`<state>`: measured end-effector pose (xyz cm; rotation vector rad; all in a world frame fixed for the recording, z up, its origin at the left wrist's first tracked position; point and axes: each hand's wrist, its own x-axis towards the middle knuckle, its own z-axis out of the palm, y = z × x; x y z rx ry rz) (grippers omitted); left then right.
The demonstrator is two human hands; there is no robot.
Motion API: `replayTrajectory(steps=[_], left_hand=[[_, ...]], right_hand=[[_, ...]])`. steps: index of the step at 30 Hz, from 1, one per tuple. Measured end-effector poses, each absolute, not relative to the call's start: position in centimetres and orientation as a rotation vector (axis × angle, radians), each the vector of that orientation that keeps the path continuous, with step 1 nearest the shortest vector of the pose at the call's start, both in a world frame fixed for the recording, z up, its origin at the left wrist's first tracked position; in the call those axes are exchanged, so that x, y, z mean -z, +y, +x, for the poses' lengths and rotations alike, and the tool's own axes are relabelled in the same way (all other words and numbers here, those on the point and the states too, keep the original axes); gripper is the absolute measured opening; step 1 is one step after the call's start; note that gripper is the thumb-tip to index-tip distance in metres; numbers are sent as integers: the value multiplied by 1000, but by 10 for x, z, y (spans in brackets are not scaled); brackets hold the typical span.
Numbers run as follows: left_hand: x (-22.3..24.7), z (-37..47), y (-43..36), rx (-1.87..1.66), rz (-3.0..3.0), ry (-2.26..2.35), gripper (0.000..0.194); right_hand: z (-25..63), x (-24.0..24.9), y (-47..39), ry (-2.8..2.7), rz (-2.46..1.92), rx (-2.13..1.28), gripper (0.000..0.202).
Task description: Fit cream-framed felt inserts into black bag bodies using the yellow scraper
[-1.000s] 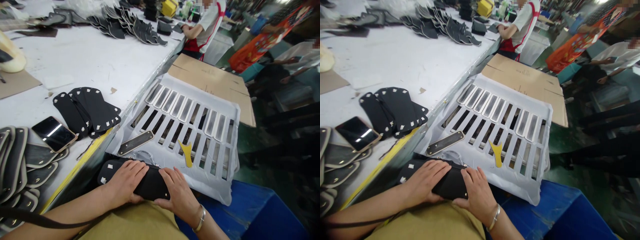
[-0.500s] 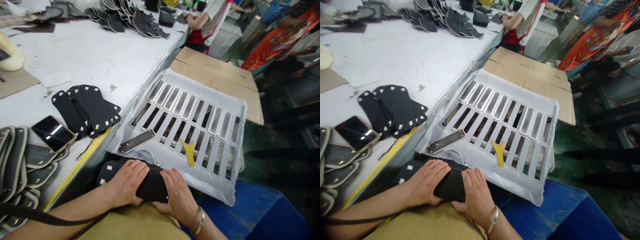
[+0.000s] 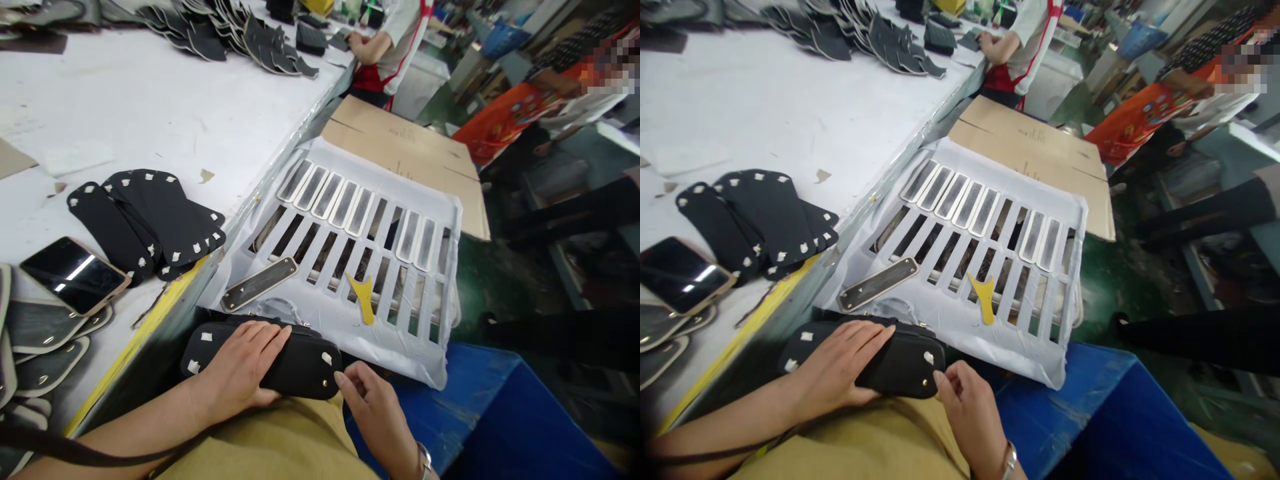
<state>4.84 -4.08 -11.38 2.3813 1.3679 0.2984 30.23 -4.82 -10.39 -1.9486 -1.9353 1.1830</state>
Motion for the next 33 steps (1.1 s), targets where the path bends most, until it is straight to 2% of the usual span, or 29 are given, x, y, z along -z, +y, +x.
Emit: replayTrajectory(steps=[5,12,19,23,28,33], left_hand=[[117,45,-43,-326,2391,1352,74],[119,46,-45,-401,2372,1385,70],[114,42,-44,-431,2312,1341,63],[117,38,-46,-433,2288,1353,69],[119,34,-47,-353,2326,1317,82],[111,31,-45,-219,2382,1313,76]], right_hand=[[287,98,-45,-1799,-2007,-1353,32],[269,78,-38,-2259,-1915,-1011,34],[239,44,-48,-1939,-1383,-1562,30],[259,57,-49,-1732,-1581,-1588,32],[287,91,-52,-1883,-1861,-1352,37],[292,105,-50,-2009,-1893,-1248,38]])
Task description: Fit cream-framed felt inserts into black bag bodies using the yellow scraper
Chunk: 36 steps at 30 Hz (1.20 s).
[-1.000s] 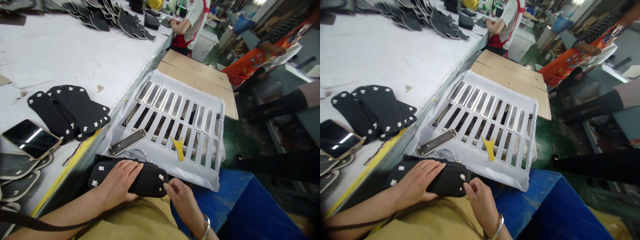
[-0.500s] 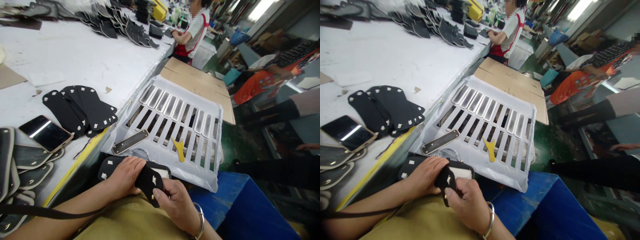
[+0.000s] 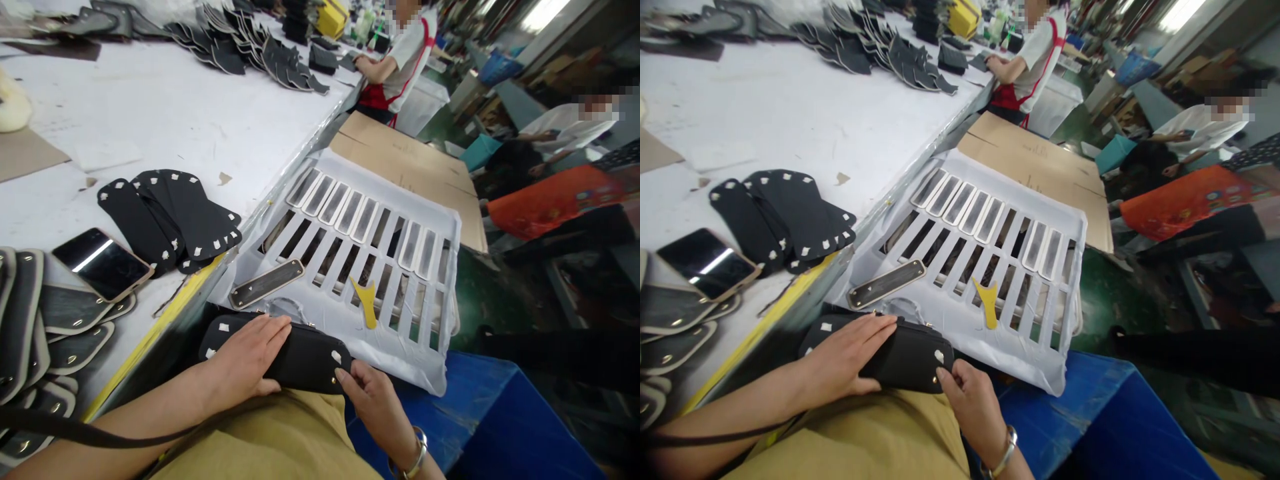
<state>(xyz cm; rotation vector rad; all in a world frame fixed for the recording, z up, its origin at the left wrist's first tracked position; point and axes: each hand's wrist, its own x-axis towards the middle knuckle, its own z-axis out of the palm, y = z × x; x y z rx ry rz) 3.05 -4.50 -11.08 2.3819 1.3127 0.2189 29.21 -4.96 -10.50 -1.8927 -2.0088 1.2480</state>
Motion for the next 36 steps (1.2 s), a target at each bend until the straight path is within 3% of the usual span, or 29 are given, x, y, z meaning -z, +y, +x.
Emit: replayTrajectory(steps=[13,25,36], left_hand=[[99,40,-40,-101,2376,1387,64],[108,46,-46,-169,2453,1460,72],[110,91,-35,-224,2447,1239,79]], right_hand=[[299,111,-41,-1932,-1868,-1404,39],[294,104,-37,-1923,-1926,-1369,35],[290,102,-36,-1974,-1989,-1241,34]])
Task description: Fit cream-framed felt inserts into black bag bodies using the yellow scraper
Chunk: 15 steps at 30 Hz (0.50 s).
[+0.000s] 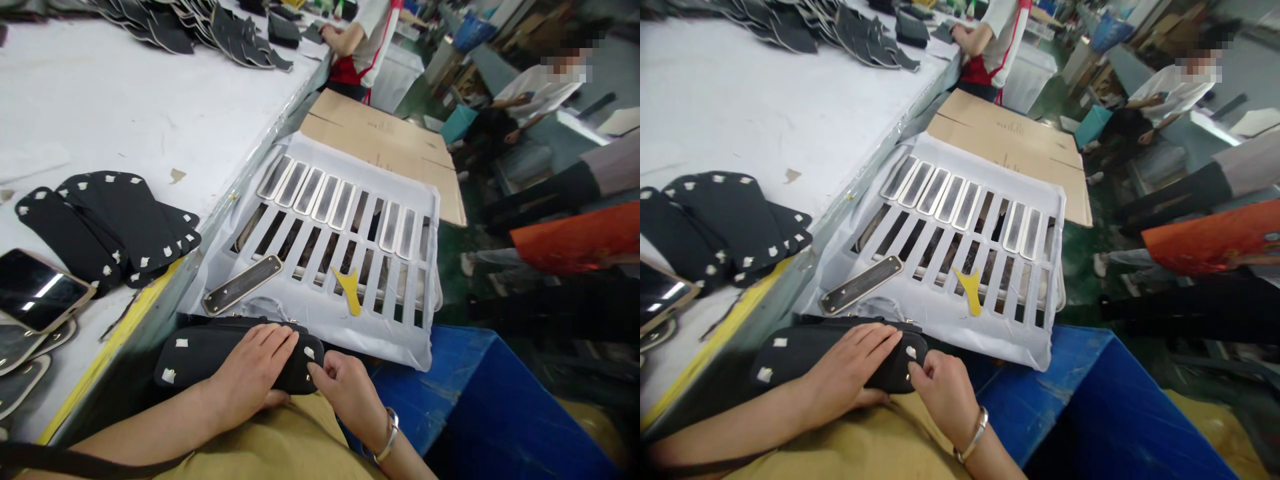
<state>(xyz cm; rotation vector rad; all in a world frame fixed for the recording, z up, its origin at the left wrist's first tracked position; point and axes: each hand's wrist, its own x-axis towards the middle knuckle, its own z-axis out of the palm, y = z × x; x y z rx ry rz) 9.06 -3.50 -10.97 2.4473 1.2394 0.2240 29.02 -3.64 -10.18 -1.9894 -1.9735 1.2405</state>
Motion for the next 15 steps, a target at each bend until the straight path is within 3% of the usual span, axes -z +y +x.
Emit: replayTrajectory(steps=[12,15], left_hand=[[118,92,-36,-359,2572,989,47],[115,95,-34,-325,2549,1006,45]], right_hand=[[293,107,-34,-1969,-1989,-1194,39],[304,110,-31,-1916,-1937,-1366,38]])
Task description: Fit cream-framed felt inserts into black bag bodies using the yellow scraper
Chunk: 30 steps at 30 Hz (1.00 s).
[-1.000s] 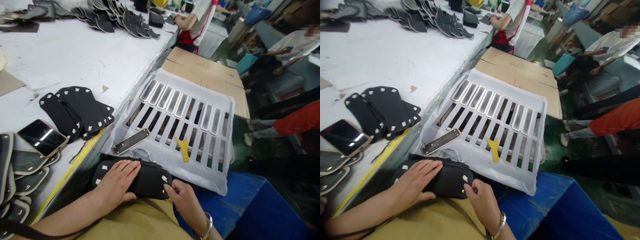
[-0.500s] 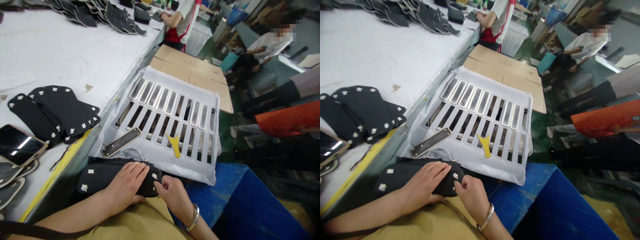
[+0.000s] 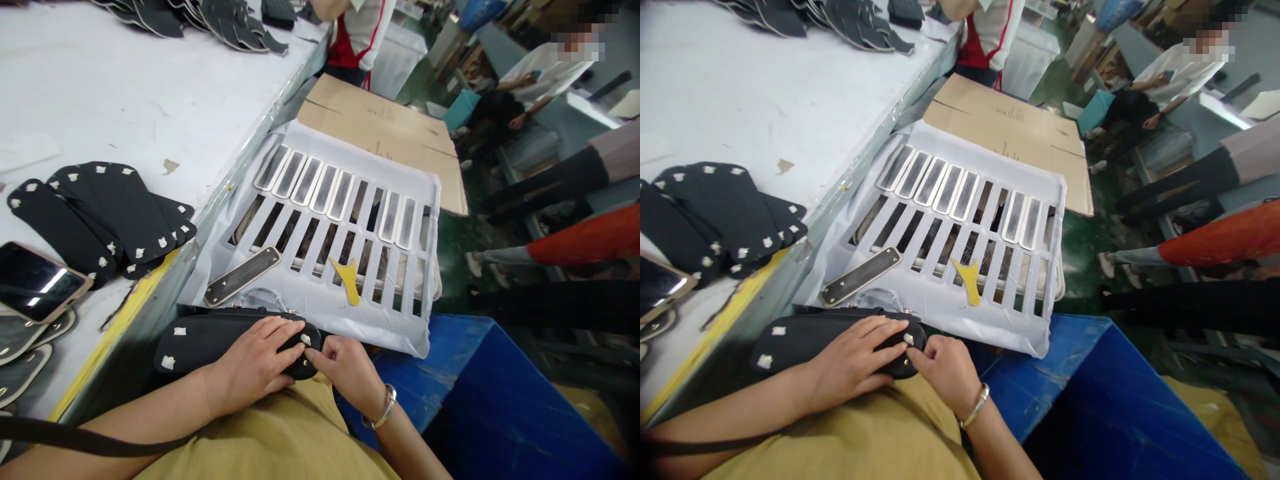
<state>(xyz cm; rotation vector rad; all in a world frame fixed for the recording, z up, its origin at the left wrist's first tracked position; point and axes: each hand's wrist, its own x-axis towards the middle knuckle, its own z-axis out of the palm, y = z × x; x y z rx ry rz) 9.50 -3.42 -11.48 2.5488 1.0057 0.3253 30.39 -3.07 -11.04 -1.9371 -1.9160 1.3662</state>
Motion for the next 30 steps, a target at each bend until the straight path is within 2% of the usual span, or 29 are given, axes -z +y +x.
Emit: replayTrajectory(steps=[4,7,11,17,22,26,30], left_hand=[[112,97,-36,-310,2552,1020,40],[110,99,-38,-308,2562,1029,40],[106,101,-41,-298,2574,1048,40],[104,103,-48,-315,2604,1063,36],[105,105,-51,-315,2589,1088,38],[107,104,-48,-356,2509,1118,49],[110,100,-48,-407,2446,1146,58]], right_hand=[[326,115,-30,-1501,-1858,-1714,35],[333,114,-36,-1306,-1801,-1716,34],[324,113,-48,-1342,-1739,-1731,33],[312,124,-57,-1553,-1792,-1573,31],[314,126,-59,-1567,-1805,-1647,32],[308,115,-63,-1663,-1840,-1465,36],[299,103,-63,-1739,-1904,-1284,31]])
